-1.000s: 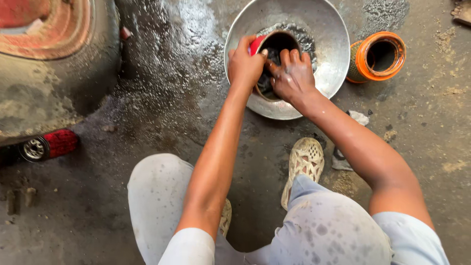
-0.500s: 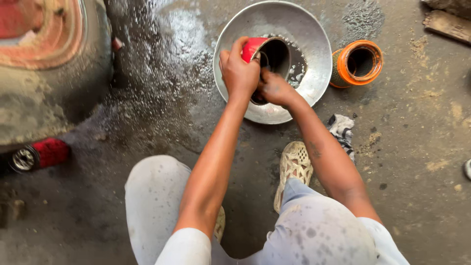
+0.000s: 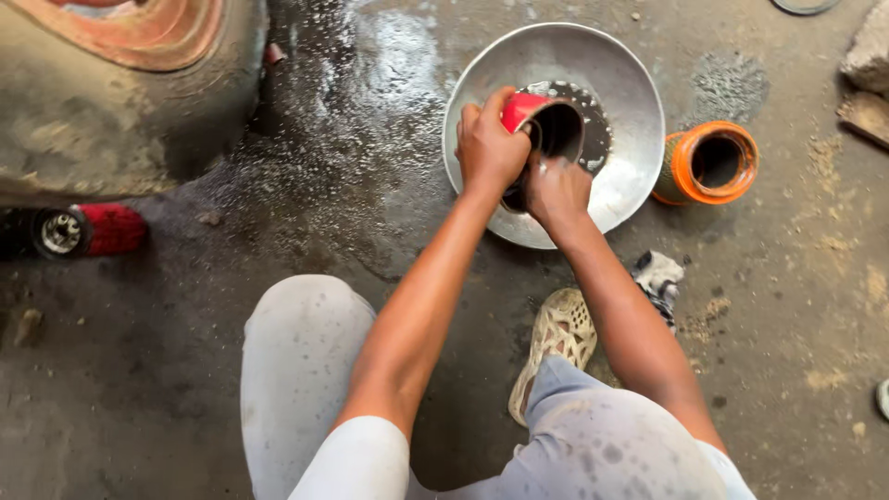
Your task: The person cleans a red cylindrical filter component using a yellow brush and a dark rag. They scrub the interior and exterior surfaces over a metal basin containing dark liquid, repeatedly dipping the rag into the basin to wipe the filter.
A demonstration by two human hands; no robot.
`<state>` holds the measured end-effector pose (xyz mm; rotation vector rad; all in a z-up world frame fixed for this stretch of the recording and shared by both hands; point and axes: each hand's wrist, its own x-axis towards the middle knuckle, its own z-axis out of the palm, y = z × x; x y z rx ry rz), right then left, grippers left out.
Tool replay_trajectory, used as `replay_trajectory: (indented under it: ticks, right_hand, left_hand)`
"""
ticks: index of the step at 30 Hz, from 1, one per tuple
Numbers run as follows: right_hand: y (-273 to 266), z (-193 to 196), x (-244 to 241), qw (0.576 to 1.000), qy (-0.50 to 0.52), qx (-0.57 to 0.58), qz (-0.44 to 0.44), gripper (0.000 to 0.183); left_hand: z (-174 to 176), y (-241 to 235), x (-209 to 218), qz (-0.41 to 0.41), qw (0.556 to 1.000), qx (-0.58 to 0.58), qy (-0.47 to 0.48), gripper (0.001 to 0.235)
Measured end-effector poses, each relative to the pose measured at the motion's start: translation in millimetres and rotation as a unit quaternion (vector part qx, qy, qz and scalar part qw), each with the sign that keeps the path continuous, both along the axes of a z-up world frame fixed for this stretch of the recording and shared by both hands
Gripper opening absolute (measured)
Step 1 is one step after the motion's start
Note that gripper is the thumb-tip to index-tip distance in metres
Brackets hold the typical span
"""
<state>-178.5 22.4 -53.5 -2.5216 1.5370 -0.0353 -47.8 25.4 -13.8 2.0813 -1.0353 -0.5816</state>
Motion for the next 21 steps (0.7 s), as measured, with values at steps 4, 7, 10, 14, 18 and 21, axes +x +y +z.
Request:
replay_trajectory:
  ticks: [4,7,10,14,18,21]
  right_hand:
    - [3.6,-1.6,-5.5,0.926,-0.223,0.288,-0.098,0.019]
    - [-14.4,-0.5,-14.4,0.791,-0.387,0.433,-0.193,0.016]
    - [-14.9,2.7,-40.3,0.658,-0.534,0.481,-0.226,0.013]
    - [-5.5,18.5,-68.1,0.524,-0.666,0.47,-0.247,0.012]
    - [0.7,20.8,-80.0,0.529,-0.71,0.394,-0.245,0.014]
    - [-0.5,-1.6,-83.0,0.571,-0.677,0.358,-0.295,0.019]
  left_hand:
    - [-13.7,2.8,5.1,0.008,0.999,-0.031,-0.002,0.054]
    - [-10.0,-7.5,12.6,0.014,0.999,-0.047,0.008,0.052]
    - [-3.3,-5.6,18.4,0.024,0.998,-0.054,0.036,0.053]
    - [12.7,-0.2,23.0,0.023,0.997,-0.054,0.039,0.055]
    - [30.5,-0.7,24.0,-0.106,0.955,-0.183,-0.208,0.059]
    - [46.3,-0.5,26.9,-0.157,0.908,-0.276,-0.273,0.071]
